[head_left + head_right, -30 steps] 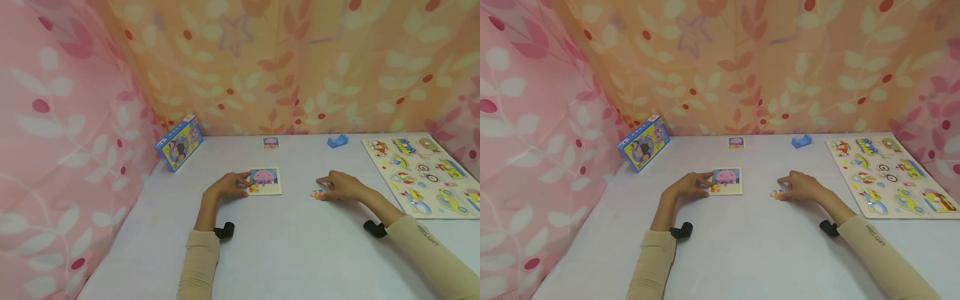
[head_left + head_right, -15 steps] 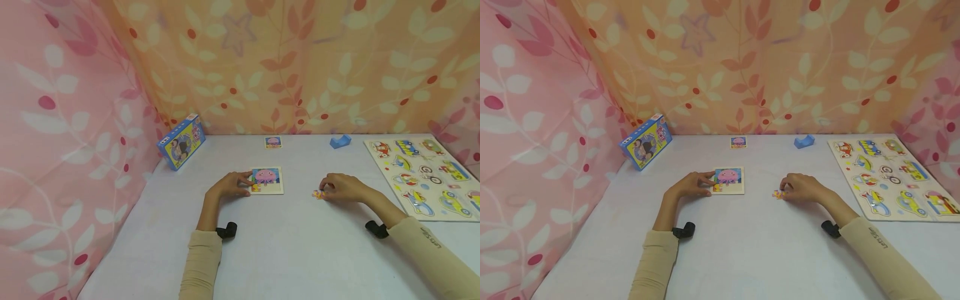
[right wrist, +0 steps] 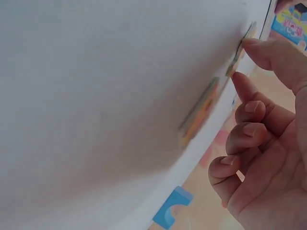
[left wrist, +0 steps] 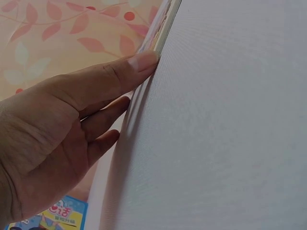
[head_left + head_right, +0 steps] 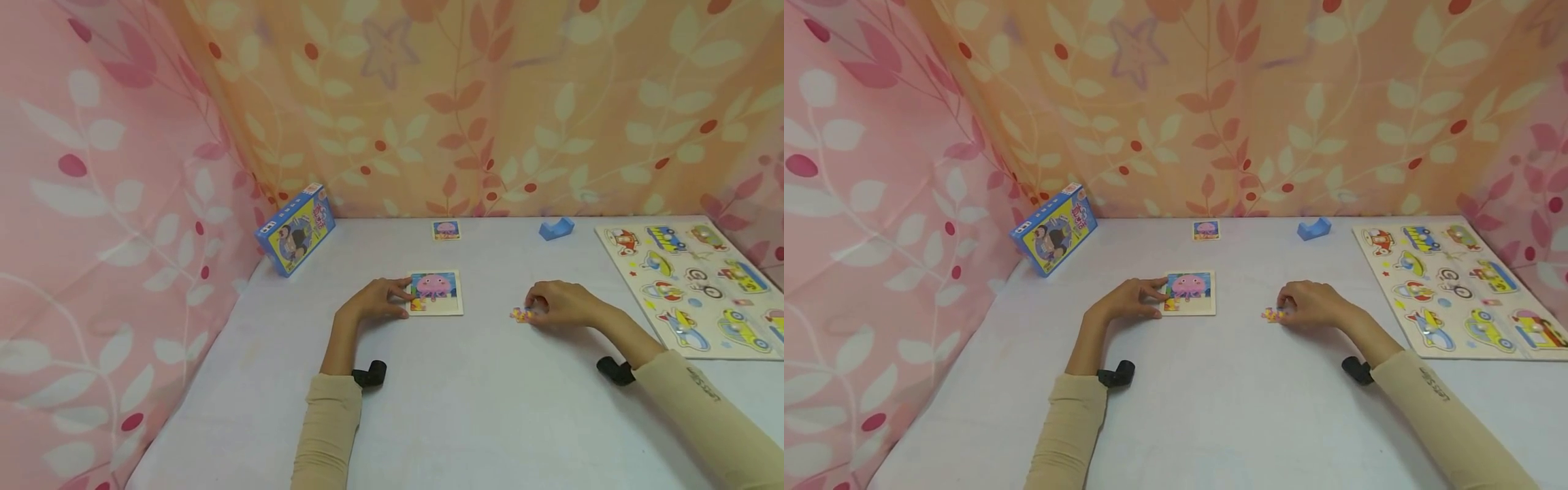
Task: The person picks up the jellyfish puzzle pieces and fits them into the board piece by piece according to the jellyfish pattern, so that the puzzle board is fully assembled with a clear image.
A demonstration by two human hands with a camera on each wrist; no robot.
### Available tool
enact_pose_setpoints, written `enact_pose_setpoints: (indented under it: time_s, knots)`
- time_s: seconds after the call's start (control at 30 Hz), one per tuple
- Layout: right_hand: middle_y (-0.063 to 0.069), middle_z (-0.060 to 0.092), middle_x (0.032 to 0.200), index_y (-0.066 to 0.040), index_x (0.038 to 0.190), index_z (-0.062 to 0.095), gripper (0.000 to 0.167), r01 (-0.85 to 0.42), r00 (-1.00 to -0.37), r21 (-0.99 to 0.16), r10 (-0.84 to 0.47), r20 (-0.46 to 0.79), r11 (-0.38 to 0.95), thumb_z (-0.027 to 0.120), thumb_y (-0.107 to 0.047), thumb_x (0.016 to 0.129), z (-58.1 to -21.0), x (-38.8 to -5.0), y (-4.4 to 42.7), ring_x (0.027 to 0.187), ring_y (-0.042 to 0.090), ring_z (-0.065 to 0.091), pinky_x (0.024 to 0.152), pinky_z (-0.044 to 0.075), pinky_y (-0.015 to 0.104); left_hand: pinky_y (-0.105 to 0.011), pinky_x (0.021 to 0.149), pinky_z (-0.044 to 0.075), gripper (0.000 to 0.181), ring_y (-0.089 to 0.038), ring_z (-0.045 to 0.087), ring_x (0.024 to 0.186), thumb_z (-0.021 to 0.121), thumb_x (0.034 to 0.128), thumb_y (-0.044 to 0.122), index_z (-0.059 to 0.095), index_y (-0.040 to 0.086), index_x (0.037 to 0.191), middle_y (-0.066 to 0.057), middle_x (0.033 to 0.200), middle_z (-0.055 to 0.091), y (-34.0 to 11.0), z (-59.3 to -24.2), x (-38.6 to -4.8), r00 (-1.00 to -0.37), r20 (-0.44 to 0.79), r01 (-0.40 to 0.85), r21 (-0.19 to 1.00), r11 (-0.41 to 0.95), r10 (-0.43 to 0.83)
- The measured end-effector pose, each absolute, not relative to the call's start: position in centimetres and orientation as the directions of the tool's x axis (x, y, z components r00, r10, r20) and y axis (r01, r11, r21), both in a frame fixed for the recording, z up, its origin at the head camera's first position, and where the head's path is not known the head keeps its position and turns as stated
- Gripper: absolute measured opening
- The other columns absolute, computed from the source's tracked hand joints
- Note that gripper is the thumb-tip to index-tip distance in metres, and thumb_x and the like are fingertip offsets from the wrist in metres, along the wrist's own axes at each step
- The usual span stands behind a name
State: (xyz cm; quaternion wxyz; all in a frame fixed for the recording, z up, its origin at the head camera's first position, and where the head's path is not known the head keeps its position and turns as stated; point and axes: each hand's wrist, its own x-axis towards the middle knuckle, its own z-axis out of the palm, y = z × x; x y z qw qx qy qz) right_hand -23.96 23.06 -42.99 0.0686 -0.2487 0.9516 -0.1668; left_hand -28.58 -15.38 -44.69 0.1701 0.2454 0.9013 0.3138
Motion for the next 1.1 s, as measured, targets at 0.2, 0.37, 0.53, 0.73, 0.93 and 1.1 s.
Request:
enact_pose_setpoints:
  time_s: [0.2, 0.37, 0.53, 0.73, 0.93, 1.1]
  knots:
    - [-0.004, 0.048, 0.073, -0.015, 0.090, 0.065, 0.021, -0.482, -0.843, -0.372, -0.535, -0.050, 0.793, 0.072, -0.027, 0.074, -42.1, -25.3, 21.4, 0.068, 0.010, 0.043, 0.054, 0.031, 0.022, -0.042, 0.114, 0.019, 0.041, -0.018, 0.027, 0.139, 0.078, 0.0716, 0.023, 0.068, 0.018, 0.111, 0.006, 0.144, 0.039, -15.5, -44.9, -28.7, -0.823, -0.143, 0.345, 0.642, 0.684, 0.549]
    - [-0.002, 0.048, 0.074, -0.014, 0.092, 0.065, 0.021, -0.510, -0.817, -0.415, -0.575, -0.041, 0.754, 0.071, -0.027, 0.076, -41.5, -26.6, 18.5, 0.069, 0.011, 0.043, 0.054, 0.031, 0.023, -0.043, 0.114, 0.020, 0.042, -0.019, 0.027, 0.139, 0.078, 0.0712, 0.023, 0.067, 0.018, 0.111, 0.006, 0.145, 0.039, -15.6, -44.9, -28.7, -0.824, -0.144, 0.341, 0.646, 0.683, 0.548]
    - [-0.002, 0.047, 0.072, -0.012, 0.091, 0.065, 0.021, -0.545, -0.793, -0.421, -0.609, -0.021, 0.725, 0.070, -0.025, 0.075, -41.8, -27.7, 14.8, 0.067, 0.011, 0.043, 0.054, 0.030, 0.023, -0.042, 0.114, 0.022, 0.042, -0.019, 0.028, 0.138, 0.078, 0.0717, 0.023, 0.067, 0.018, 0.112, 0.005, 0.144, 0.040, -15.6, -44.8, -28.7, -0.819, -0.140, 0.353, 0.641, 0.681, 0.556]
    - [-0.001, 0.051, 0.073, -0.012, 0.091, 0.065, 0.022, -0.578, -0.777, -0.400, -0.630, 0.004, 0.711, 0.070, -0.026, 0.075, -42.2, -28.4, 11.3, 0.066, 0.011, 0.044, 0.052, 0.031, 0.023, -0.041, 0.113, 0.024, 0.041, -0.020, 0.030, 0.137, 0.076, 0.0737, 0.024, 0.067, 0.018, 0.113, 0.001, 0.145, 0.040, -15.3, -44.7, -28.7, -0.797, -0.124, 0.401, 0.624, 0.671, 0.592]
    - [0.000, 0.056, 0.078, -0.012, 0.091, 0.066, 0.026, -0.580, -0.782, -0.358, -0.623, -0.005, 0.732, 0.073, -0.030, 0.074, -42.4, -28.5, 9.6, 0.068, 0.012, 0.047, 0.054, 0.034, 0.024, -0.041, 0.113, 0.023, 0.040, -0.020, 0.030, 0.137, 0.076, 0.0740, 0.022, 0.067, 0.018, 0.112, 0.002, 0.144, 0.040, -15.2, -44.5, -28.6, -0.808, -0.132, 0.374, 0.639, 0.672, 0.574]
    - [-0.002, 0.058, 0.078, -0.011, 0.088, 0.065, 0.025, -0.583, -0.780, -0.344, -0.626, -0.019, 0.736, 0.073, -0.030, 0.074, -42.7, -28.4, 8.8, 0.069, 0.013, 0.050, 0.055, 0.038, 0.025, -0.040, 0.113, 0.024, 0.039, -0.018, 0.030, 0.138, 0.076, 0.0737, 0.023, 0.068, 0.019, 0.112, 0.004, 0.144, 0.040, -15.4, -44.5, -28.5, -0.814, -0.142, 0.363, 0.633, 0.684, 0.563]
